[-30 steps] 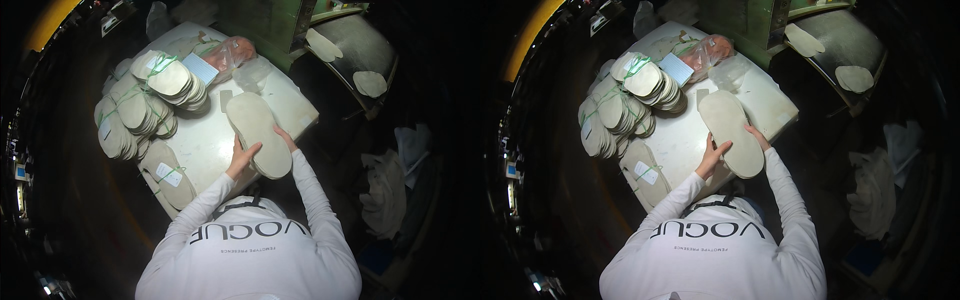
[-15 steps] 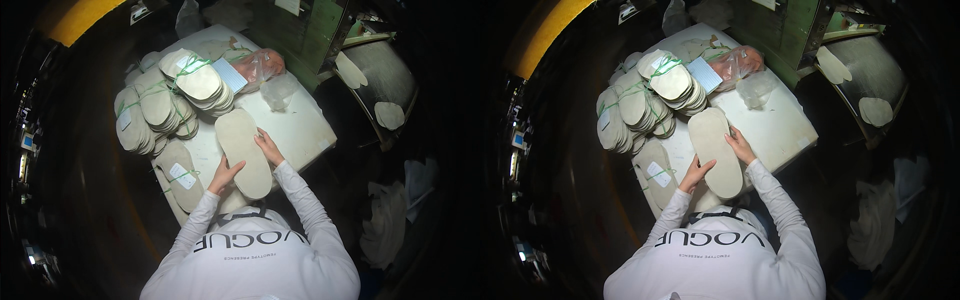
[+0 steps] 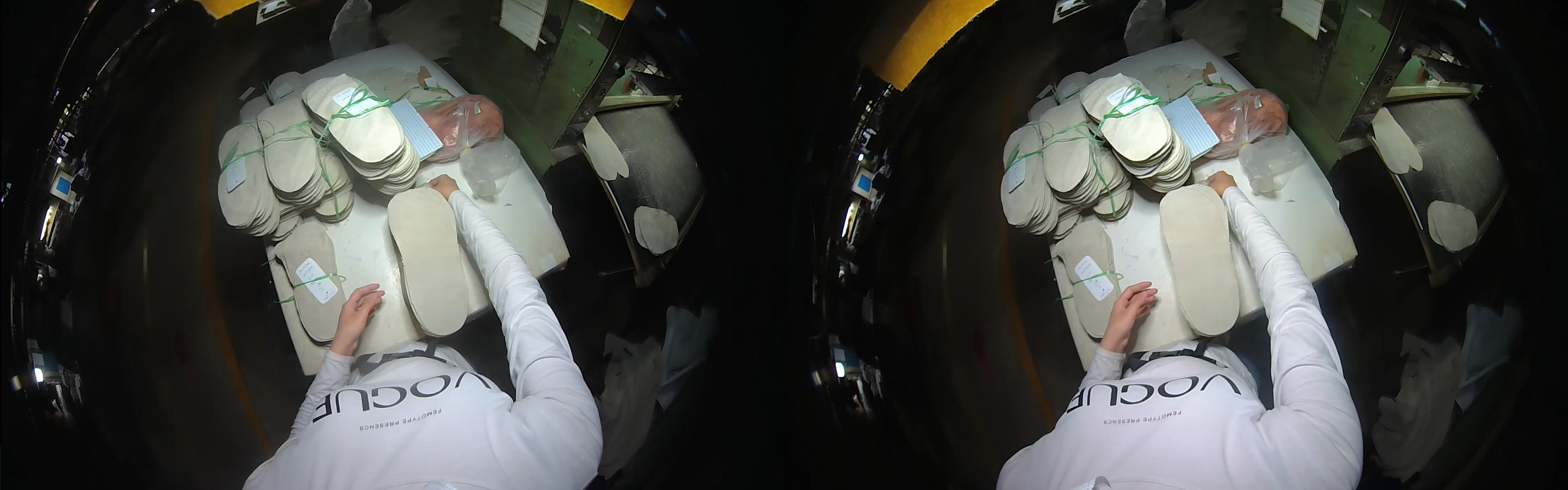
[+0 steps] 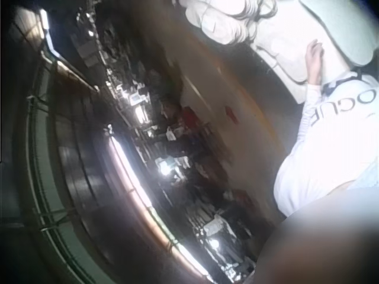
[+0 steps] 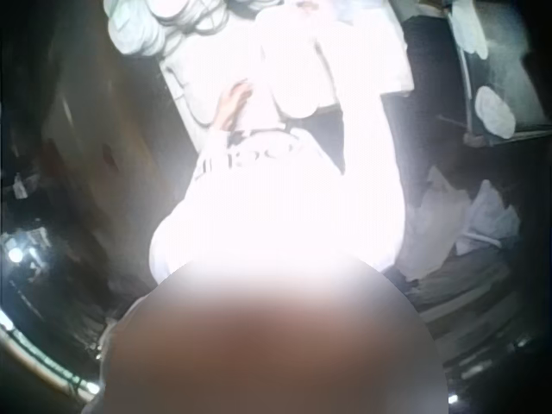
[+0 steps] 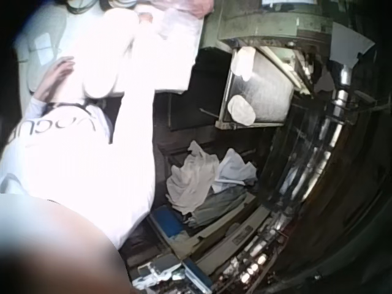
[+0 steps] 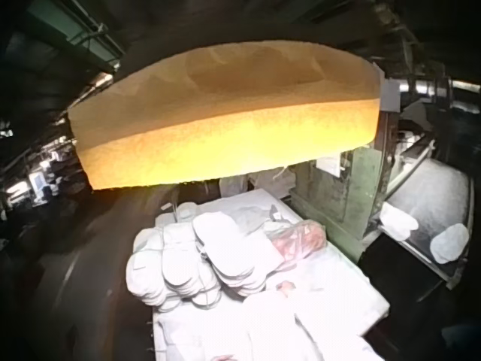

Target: The person applies small adhesive stickers to the heel area of shoe insoles. They pick an insole, peel a sticker from a sheet, place it on the insole, and press it down, repeating this process for multiple insoles on a workbench.

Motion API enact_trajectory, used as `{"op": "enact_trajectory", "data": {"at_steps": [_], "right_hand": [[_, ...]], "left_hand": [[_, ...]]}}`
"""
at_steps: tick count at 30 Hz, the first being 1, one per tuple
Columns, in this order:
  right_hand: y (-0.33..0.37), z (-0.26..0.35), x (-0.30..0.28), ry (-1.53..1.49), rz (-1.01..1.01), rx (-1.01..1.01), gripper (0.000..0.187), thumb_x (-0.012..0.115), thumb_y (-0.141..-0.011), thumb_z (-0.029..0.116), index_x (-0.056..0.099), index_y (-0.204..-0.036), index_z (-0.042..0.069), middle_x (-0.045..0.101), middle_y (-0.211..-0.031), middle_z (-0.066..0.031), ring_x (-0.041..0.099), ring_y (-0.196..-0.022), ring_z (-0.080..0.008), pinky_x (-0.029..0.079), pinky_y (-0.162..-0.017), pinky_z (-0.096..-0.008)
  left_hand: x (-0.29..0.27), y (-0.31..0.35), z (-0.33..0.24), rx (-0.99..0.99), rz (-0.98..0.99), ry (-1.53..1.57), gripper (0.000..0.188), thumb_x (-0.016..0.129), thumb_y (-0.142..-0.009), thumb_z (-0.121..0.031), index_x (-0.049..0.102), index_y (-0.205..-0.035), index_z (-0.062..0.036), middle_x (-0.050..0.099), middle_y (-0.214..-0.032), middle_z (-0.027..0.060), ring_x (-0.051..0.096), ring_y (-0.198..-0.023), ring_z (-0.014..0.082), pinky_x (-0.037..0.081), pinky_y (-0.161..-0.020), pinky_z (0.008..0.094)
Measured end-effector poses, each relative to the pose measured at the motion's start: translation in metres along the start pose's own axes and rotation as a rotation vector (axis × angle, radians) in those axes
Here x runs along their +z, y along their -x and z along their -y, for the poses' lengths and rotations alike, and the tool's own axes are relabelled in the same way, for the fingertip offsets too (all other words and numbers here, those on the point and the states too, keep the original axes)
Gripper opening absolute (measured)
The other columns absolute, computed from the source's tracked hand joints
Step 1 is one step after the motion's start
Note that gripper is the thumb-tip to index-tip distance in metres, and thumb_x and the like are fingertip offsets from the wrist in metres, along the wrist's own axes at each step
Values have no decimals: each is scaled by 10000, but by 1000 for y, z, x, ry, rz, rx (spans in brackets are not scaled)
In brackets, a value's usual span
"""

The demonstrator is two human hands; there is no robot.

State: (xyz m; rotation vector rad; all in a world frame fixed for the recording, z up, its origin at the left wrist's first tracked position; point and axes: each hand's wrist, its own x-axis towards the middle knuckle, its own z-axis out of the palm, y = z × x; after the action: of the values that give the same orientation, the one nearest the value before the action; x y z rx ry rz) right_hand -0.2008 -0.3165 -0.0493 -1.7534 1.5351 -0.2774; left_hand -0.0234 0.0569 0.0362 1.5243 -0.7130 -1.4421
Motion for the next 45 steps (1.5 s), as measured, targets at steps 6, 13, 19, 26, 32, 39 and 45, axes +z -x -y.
{"op": "enact_trajectory", "data": {"at_steps": [6, 13, 19, 26, 32, 39, 45], "right_hand": [[42, 20, -28, 173, -353, -81, 344, 810, -718, 290, 753, -947, 39, 708, -1012, -191, 679, -970, -340, 526, -886, -389], [43, 43, -64, 51, -512, -129, 453, 780, -792, 255, 655, -1175, 48, 674, -1083, -214, 651, -1030, -364, 523, -853, -435], [2, 67, -55, -760, -177, -164, 371, 722, -860, 221, 668, -1186, 51, 663, -1158, -111, 634, -1022, -207, 529, -847, -327], [85, 88, -112, -1413, -105, -328, 315, 576, -974, 104, 603, -1259, -25, 618, -1247, -78, 604, -1054, -141, 510, -953, -278], [271, 83, -80, -1233, 229, -318, 435, 562, -979, 101, 492, -1393, -13, 528, -1387, -98, 563, -1187, -167, 483, -1008, -302], [350, 71, -13, -1017, 529, -54, 444, 583, -975, 129, 504, -1403, 41, 619, -1294, -101, 634, -1096, -157, 499, -841, -244], [339, 63, -44, -550, 28, -478, 347, 603, -938, 111, 619, -1281, 60, 696, -1106, -77, 693, -925, -212, 516, -827, -270]], "left_hand": [[-14, 15, 15, -50, -136, 105, 293, 531, -1008, -197, 580, -1268, -69, 667, -1186, 51, 599, -1027, 86, 456, -882, 220], [-9, 16, 11, -16, -173, 141, 286, 531, -1006, -178, 580, -1258, -52, 666, -1180, 61, 593, -1022, 89, 452, -874, 209], [17, 1, -18, 124, -34, 109, 305, 531, -1004, -191, 566, -1268, -41, 662, -1193, 78, 591, -1093, 141, 433, -926, 255], [19, -11, -48, 226, -21, 67, 294, 513, -1018, -208, 567, -1256, -45, 660, -1192, 81, 611, -1105, 139, 453, -937, 261], [15, -26, -66, 264, 121, 281, 523, 336, -1061, -408, 429, -1410, -30, 578, -1312, 167, 617, -1132, 246, 501, -983, 356], [35, -40, -67, 323, 127, 122, 486, 619, -962, -153, 446, -1388, 3, 604, -1256, 163, 628, -1069, 187, 508, -910, 289], [34, -30, -70, 364, 150, 90, 388, 671, -898, -20, 552, -1264, 29, 658, -1096, 94, 625, -1004, 119, 510, -855, 243]]}}
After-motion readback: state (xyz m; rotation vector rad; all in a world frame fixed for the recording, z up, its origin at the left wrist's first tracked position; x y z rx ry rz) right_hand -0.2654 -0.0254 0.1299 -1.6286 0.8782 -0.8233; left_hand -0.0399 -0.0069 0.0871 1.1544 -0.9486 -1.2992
